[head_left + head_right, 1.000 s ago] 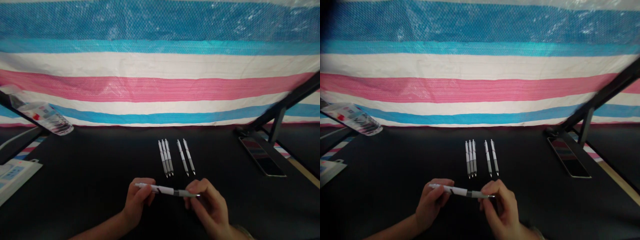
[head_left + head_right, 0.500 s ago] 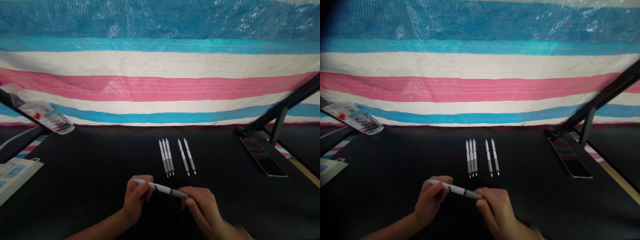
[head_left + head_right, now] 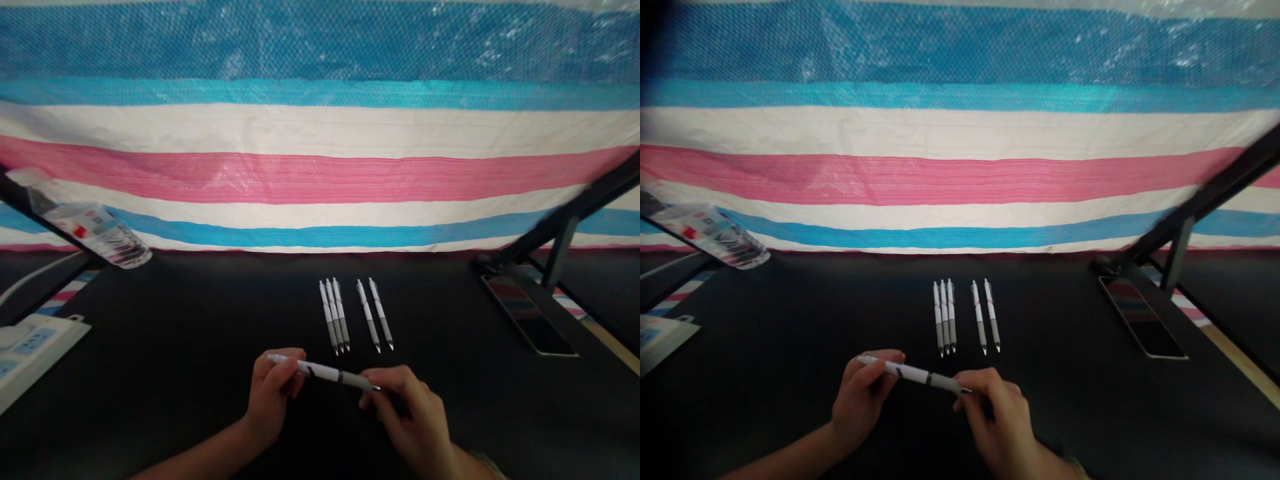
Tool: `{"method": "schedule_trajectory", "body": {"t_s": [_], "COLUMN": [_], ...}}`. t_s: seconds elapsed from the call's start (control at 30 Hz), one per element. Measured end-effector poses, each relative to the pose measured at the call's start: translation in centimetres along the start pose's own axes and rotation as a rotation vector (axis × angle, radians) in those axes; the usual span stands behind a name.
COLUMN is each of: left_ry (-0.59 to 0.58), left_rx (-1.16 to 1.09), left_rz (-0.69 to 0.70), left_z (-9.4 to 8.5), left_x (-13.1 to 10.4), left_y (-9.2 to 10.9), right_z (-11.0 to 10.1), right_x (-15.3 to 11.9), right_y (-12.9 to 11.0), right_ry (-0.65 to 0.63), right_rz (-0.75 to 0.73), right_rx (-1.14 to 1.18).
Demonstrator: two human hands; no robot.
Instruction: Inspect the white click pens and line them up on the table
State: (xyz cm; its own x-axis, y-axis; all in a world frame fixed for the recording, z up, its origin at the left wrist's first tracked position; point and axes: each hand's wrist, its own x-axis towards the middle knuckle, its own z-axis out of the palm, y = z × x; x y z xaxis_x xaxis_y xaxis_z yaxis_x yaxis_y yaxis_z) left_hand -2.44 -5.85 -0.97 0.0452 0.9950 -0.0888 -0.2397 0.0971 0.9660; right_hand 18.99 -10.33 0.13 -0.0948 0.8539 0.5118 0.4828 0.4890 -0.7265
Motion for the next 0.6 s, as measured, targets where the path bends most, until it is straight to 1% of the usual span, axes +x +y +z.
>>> {"method": "schedule_trajectory", "body": {"t_s": [0.13, 0.17, 0.27, 0.3, 0.43, 0.47, 0.53, 0.6], "left_ry": [0.008, 0.002, -0.017, -0.025, -0.060, -0.063, -0.063, -0.063], "left_rx": [0.006, 0.008, 0.004, 0.005, 0.035, 0.044, 0.054, 0.057], "left_rz": [0.000, -0.002, -0.001, 0.004, 0.030, 0.031, 0.033, 0.039], "left_z": [0.02, 0.03, 0.03, -0.01, -0.24, -0.30, -0.40, -0.47], "left_x": [-0.09, -0.11, -0.05, 0.03, 0.38, 0.43, 0.46, 0.45], "left_y": [0.04, -0.02, -0.27, -0.35, -0.47, -0.47, -0.48, -0.56], "right_z": [-0.21, -0.16, 0.10, 0.13, -0.12, -0.19, -0.19, -0.08], "right_x": [0.21, 0.18, -0.08, -0.16, -0.10, -0.05, 0.01, -0.02], "right_y": [0.06, 0.13, 0.38, 0.44, 0.35, 0.31, 0.29, 0.37], "right_ry": [-0.189, -0.199, -0.113, -0.113, -0.315, -0.332, -0.307, -0.287], "right_rz": [-0.016, -0.009, 0.041, 0.053, 0.045, 0.056, 0.103, 0.120], "right_rx": [-0.013, -0.008, -0.035, -0.044, -0.009, 0.006, 0.020, 0.008]}}
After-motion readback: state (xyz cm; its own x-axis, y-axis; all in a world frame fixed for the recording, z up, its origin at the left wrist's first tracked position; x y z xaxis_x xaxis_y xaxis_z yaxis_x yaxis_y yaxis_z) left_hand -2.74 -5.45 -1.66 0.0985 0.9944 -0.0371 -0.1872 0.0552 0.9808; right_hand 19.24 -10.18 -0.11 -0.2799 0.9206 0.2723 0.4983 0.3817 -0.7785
